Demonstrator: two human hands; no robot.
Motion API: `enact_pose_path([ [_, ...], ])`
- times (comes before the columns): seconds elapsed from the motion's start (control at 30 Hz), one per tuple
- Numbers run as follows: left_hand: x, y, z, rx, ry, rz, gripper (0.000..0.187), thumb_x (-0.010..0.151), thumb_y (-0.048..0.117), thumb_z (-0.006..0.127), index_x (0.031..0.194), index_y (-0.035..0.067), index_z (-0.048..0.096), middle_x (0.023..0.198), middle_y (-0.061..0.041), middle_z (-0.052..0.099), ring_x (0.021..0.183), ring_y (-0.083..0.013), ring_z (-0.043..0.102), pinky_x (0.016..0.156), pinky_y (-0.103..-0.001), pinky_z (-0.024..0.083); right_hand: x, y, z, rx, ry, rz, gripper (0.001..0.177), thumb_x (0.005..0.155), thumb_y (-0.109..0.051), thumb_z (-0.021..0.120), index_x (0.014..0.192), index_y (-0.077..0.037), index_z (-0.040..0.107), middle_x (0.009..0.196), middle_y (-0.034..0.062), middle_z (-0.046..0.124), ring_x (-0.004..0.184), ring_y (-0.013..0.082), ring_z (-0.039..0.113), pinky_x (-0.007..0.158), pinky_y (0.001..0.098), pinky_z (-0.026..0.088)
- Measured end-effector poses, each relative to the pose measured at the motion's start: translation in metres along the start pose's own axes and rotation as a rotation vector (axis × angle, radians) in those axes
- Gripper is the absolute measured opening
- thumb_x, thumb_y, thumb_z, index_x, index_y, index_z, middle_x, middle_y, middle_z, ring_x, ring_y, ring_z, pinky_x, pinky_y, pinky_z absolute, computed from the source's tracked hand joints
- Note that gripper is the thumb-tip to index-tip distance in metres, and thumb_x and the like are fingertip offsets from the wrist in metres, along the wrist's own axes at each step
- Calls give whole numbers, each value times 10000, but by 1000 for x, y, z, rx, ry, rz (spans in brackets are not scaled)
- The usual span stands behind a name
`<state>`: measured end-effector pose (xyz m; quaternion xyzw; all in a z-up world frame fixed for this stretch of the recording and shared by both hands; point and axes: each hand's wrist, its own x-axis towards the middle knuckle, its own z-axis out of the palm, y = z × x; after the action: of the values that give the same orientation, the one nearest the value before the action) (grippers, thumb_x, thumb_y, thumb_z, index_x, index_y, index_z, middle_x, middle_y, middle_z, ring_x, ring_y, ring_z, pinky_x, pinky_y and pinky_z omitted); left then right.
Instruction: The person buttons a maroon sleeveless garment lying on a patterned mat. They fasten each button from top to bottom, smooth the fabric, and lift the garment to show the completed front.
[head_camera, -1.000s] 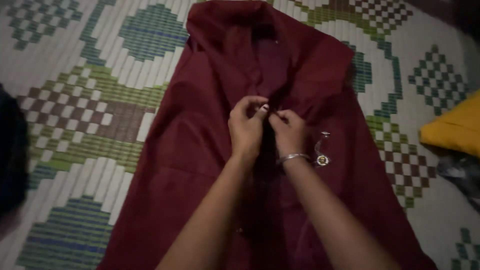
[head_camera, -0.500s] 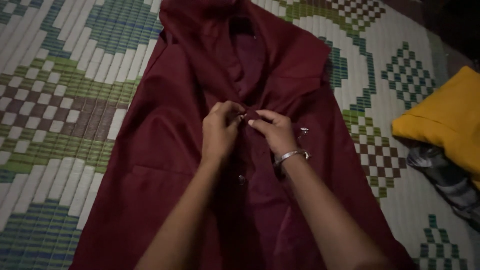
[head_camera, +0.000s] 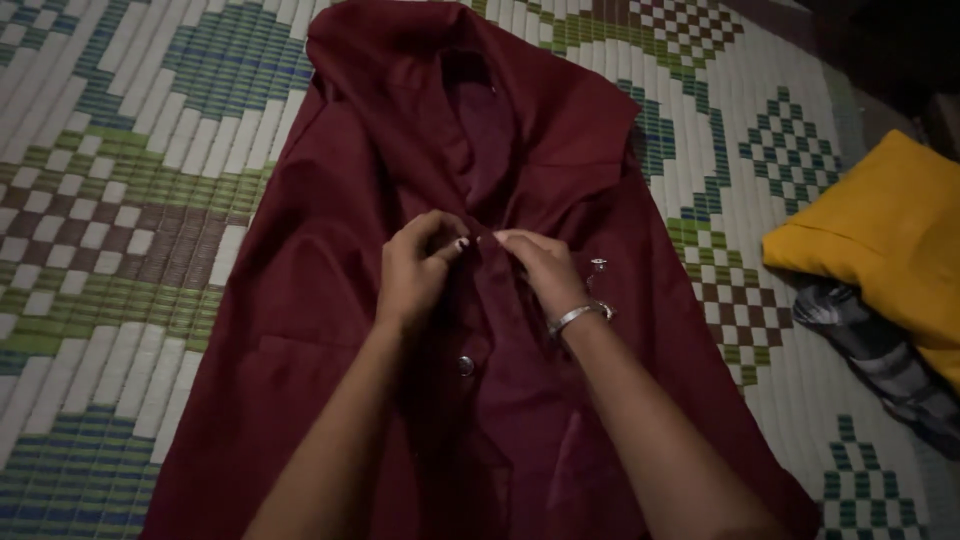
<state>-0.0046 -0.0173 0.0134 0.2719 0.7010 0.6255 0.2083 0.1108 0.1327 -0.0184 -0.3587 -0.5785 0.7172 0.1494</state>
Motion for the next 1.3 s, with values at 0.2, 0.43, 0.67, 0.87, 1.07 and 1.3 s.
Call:
enact_pose_path([
  [0.2,-5,-3,-3,21,-37,29,164,855,-2,699,1012,48,709,987,-49,721,927,-164,703,849,-306,553,9,20,-17,-140,-106,-136,298,932,-82,638,1196,-16,760,978,1,744,859,75,648,798,222,527],
  [0.43,-4,-6,-1,78,-24,65,158,864,-2,697,1015,45,697,986,-60,720,929,-159,705,842,-309,549,-3,6,0,-176,-63,-66,207,955,-168,683,1102,-52,773,921,-50,734,834,34,645,779,200,530],
  [0.67,6,-25,4,-77,17,-55,77,888,18,678,957,52,680,936,-26,730,910,-119,672,836,-271,521,-5,14,-5,-393,-58,-234,189,822,-90,815,993,-35,755,856,-21,658,766,78,569,697,243,494],
  [0.87,14,-11,-6,-212,11,-58,74,873,-10,622,913,41,658,858,-7,659,844,-99,587,791,-260,480,2,7,-6,-259,-35,-142,303,849,-86,652,1143,-60,721,888,12,768,819,95,707,789,241,569],
  [1.07,-2,5,-9,-116,1,-246,59,856,42,656,909,51,679,815,-14,684,793,-109,610,757,-265,492,10,28,-21,-90,6,-79,266,876,-87,626,1057,10,795,890,10,749,822,99,674,784,241,535],
  [1.3,-18,15,-7,-45,-27,-171,132,822,76,731,946,65,687,861,-14,694,780,-114,632,757,-275,529,4,17,-14,-133,-16,-17,251,894,-112,666,1115,-42,761,923,1,766,839,75,685,790,222,543],
])
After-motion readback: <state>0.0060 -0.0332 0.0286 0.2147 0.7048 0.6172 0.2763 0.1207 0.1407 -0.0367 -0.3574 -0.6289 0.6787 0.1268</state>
